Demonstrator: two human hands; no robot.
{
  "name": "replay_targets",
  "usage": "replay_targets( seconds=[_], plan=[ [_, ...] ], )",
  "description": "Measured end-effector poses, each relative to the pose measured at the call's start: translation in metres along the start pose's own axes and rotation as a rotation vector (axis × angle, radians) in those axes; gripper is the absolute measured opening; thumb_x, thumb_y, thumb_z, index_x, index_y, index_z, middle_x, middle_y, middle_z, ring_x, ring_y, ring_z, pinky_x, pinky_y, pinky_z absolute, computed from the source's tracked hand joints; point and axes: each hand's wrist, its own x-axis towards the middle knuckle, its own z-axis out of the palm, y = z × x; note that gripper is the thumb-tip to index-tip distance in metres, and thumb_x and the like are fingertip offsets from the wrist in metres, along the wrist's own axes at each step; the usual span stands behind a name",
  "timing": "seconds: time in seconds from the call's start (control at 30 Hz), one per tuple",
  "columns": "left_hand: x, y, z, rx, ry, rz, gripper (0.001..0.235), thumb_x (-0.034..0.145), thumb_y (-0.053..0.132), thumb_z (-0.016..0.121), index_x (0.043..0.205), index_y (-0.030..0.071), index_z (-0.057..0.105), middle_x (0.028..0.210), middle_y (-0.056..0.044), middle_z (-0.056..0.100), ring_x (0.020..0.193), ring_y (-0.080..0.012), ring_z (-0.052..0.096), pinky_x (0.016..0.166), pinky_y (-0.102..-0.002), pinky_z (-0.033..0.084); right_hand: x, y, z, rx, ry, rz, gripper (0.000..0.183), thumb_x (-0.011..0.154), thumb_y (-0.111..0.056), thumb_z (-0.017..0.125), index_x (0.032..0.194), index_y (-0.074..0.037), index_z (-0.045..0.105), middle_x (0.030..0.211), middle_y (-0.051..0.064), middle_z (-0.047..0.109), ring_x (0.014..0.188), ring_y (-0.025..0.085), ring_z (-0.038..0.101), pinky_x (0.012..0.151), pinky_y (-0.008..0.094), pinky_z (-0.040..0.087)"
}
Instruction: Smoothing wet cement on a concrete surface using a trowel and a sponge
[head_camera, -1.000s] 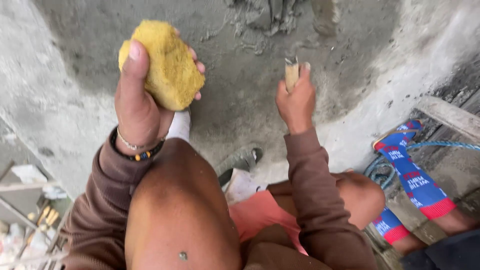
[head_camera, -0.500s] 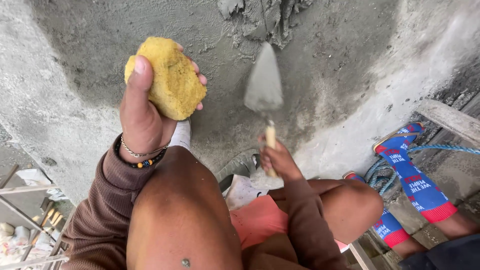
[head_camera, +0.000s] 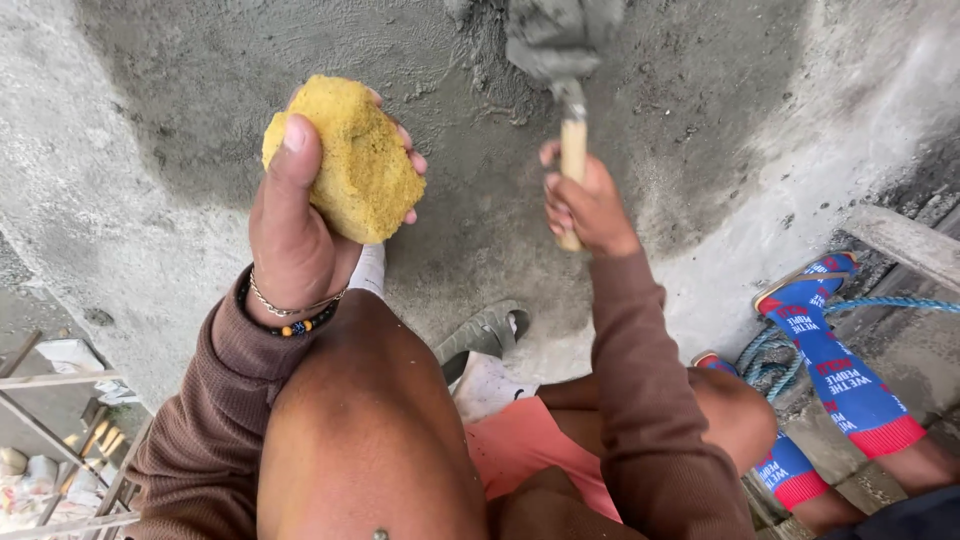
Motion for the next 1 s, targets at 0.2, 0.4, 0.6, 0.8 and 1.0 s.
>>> replay_targets(
  seconds=[0.2,0.4,0.6,0.8,1.0],
  plan=[
    [0.004,0.002,0.005,0.036,-0.019,0.046,0.067,0.096,0.052,0.061,0.136,-0.001,0.053,0.114,-0.017,0.066,0.099,-0.0256,0.071,0.068,-0.031,0.06,-0.068,-0.04,0.032,-0.968,0.481,-0.091,0.03,0.088,-0.001,0.057,0.119,0.001,0.057,0.065,0.007,0.06,0.045,0.019,0.054,0.042,0.032,0.046],
    [0.002,0.003,0.004,0.021,-0.016,0.033,0.071,0.093,0.055,0.065,0.137,0.001,0.053,0.114,-0.016,0.065,0.1,-0.0258,0.071,0.07,-0.03,0.061,-0.048,-0.003,-0.002,-1.715,0.717,-0.063,0.044,0.086,-0.007,0.07,0.129,0.0,0.059,0.065,0.011,0.069,0.045,0.023,0.062,0.044,0.038,0.051],
    [0.0,0.004,0.004,0.003,0.003,0.031,0.069,0.094,0.054,0.064,0.136,0.001,0.053,0.114,-0.016,0.065,0.099,-0.0263,0.07,0.07,-0.031,0.06,-0.045,-0.028,0.007,-1.633,0.767,-0.279,0.04,0.089,-0.005,0.069,0.126,0.002,0.057,0.064,0.006,0.063,0.042,0.018,0.052,0.038,0.034,0.043],
    [0.0,0.003,0.002,-0.001,-0.016,0.031,0.068,0.094,0.054,0.064,0.137,0.002,0.053,0.115,-0.015,0.065,0.1,-0.026,0.071,0.071,-0.031,0.06,0.0,-0.012,-0.019,-1.343,0.729,-0.183,0.052,0.091,-0.001,0.06,0.14,0.009,0.044,0.072,0.004,0.06,0.046,0.014,0.05,0.037,0.028,0.045],
    [0.003,0.004,0.003,-0.007,-0.023,0.03,0.068,0.094,0.053,0.064,0.137,0.001,0.053,0.114,-0.016,0.065,0.099,-0.0264,0.07,0.07,-0.031,0.06,-0.001,0.022,0.006,-1.384,0.625,0.085,0.053,0.088,-0.01,0.065,0.136,0.008,0.05,0.087,0.024,0.073,0.066,0.038,0.071,0.058,0.047,0.059]
  ],
)
